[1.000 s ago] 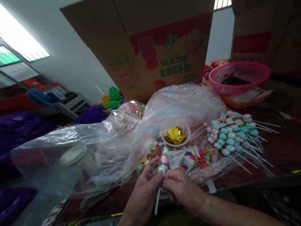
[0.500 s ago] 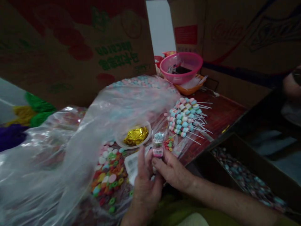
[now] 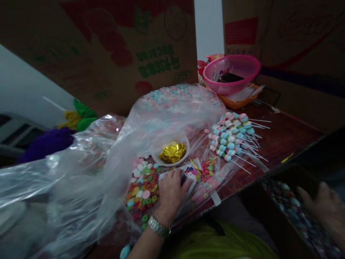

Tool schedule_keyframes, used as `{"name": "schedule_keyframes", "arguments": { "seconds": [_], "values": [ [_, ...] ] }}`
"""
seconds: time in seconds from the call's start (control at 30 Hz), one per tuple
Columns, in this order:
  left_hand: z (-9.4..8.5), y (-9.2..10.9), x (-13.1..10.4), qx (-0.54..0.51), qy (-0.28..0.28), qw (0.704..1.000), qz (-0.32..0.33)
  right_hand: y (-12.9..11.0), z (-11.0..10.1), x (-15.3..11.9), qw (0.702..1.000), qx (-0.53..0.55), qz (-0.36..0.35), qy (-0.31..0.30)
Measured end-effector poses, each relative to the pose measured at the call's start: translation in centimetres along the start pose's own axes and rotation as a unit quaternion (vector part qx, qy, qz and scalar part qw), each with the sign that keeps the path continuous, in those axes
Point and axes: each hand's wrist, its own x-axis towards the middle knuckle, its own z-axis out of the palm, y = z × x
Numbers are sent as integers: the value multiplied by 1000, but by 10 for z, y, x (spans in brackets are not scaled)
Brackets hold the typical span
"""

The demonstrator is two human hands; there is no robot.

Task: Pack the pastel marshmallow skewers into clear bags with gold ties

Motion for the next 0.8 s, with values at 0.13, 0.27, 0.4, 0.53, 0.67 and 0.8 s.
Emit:
{"name": "schedule_keyframes", "arguments": {
  "seconds": [0.13,0.27,0.4,0.53,0.67,0.8],
  "values": [
    [7,0,6,-6,-16,999,-27,-58,15,14,997,-5,-77,19],
    [5,-13,0,-57,-28,998,27,-179,26,17,949,190,-248,-48],
    [-18,-18,-9,-40,-35,996,75,-273,48,2,886,260,-353,-150],
    [-48,-16,-19,-71,9,986,151,-308,54,-5,827,332,-397,-219],
    [-52,-17,-29,-147,69,978,133,-308,40,-6,798,410,-319,-306],
    [-42,-16,-27,-204,-9,973,109,-298,33,-7,805,422,-228,-349]
  ]
}}
